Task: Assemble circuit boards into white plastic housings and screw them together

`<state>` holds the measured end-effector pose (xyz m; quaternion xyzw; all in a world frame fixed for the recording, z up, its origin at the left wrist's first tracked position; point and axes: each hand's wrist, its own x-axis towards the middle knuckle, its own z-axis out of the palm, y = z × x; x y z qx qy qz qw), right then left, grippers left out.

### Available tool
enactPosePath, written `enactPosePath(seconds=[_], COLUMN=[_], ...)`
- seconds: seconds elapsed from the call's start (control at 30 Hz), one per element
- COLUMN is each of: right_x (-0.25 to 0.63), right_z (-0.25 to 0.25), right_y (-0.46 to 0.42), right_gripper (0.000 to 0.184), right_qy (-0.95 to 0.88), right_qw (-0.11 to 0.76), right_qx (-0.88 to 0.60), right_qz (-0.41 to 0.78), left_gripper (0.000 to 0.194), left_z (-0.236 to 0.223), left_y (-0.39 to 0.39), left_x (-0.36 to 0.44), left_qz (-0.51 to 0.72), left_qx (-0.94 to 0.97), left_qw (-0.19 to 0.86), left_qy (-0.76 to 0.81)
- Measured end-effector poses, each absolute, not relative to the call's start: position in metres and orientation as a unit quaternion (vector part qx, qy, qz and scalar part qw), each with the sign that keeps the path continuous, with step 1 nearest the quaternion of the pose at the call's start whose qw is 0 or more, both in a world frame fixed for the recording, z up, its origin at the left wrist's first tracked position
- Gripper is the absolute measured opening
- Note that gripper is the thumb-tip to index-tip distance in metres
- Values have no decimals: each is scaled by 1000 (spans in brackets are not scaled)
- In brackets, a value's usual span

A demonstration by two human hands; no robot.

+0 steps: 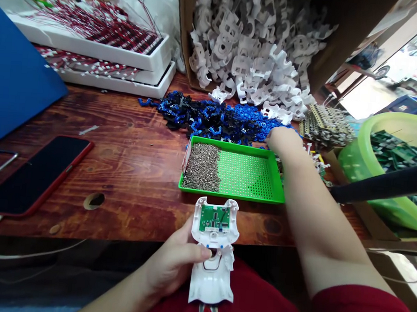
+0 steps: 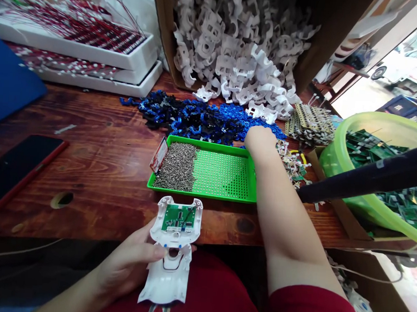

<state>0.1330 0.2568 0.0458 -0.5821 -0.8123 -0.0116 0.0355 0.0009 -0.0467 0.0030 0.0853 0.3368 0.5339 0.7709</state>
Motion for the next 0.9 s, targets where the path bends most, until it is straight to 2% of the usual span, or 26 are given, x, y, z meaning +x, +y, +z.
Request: enactPosePath(seconds=[0.13, 0.2, 0.27, 0.33, 0.57, 0.9], right_x=[140, 149, 161, 171, 184, 186], right_z=[72, 75, 71, 62, 36, 31], right_y=[188, 141, 100, 70, 49, 50], right_gripper=[23, 18, 17, 19, 29, 18], right_qy=[-867, -921, -950, -955, -967, -963], right_qw=[126, 245, 232, 209, 197, 179], right_qx=[-482, -295, -150, -100, -116, -158], right_qz=[-5, 63, 144, 184, 115, 122], left_gripper=[41, 34, 31, 31, 41, 50], left_z=[7, 9, 9, 9, 10, 11], left_y=[-46, -44, -42, -41, -40, -42], left_x=[1, 3, 6, 9, 25, 28], left_qz=[555, 551, 551, 557, 580, 568], left_qx=[90, 94, 91, 83, 67, 92], left_qw=[765, 771, 777, 777, 762, 756], left_qy=[313, 306, 291, 282, 282, 310])
